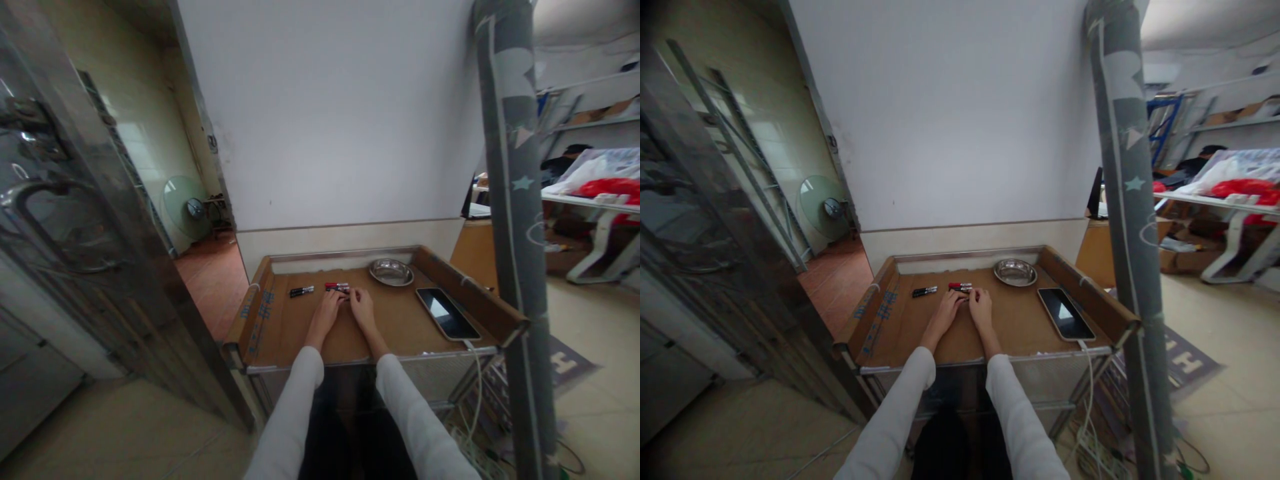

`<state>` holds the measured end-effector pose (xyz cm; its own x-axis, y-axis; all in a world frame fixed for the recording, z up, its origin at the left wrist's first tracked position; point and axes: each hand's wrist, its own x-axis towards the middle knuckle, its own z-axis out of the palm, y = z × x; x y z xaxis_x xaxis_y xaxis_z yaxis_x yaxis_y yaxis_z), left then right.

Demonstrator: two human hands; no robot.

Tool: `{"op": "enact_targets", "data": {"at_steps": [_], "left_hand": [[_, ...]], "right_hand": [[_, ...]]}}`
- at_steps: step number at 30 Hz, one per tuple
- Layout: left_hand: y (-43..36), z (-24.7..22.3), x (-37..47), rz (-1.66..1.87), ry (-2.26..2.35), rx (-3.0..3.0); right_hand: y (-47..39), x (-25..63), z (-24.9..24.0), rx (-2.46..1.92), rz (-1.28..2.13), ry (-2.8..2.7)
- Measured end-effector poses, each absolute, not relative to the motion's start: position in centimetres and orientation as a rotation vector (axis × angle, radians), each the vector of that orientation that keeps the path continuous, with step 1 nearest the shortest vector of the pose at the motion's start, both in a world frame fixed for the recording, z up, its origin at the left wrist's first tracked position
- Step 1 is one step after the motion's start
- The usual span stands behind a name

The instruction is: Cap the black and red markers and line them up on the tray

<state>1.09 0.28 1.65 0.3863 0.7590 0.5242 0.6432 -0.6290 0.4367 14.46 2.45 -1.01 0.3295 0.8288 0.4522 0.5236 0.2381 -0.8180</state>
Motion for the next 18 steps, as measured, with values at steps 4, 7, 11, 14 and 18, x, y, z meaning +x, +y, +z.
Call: {"op": "enact_targets", "data": {"at_steps": [4,7,11,14,18], "left_hand": [[0.17,1.86,1.20,1.143,1.170,2.405],[0.28,1.79,1.24,1.261,1.147,2.299],[0.76,1.38,1.22,1.496,1.322,2.084],[1.02,1.03,1.07,1.586,1.348,1.967],[0.93,0.91,0.87,1.491,1.269,2.018]], "right_hand": [[2.22,14.56,-0.64,-1.378,0.473,-1.321],[2.09,14.53,-0.44,-1.220,0.781,-1.270],[1.98,13.98,-0.29,-0.865,1.226,-1.024],[2.05,13.65,-0.40,-0.748,1.327,-0.889],[2.33,13.72,-0.80,-0.727,1.340,-0.778]]}}
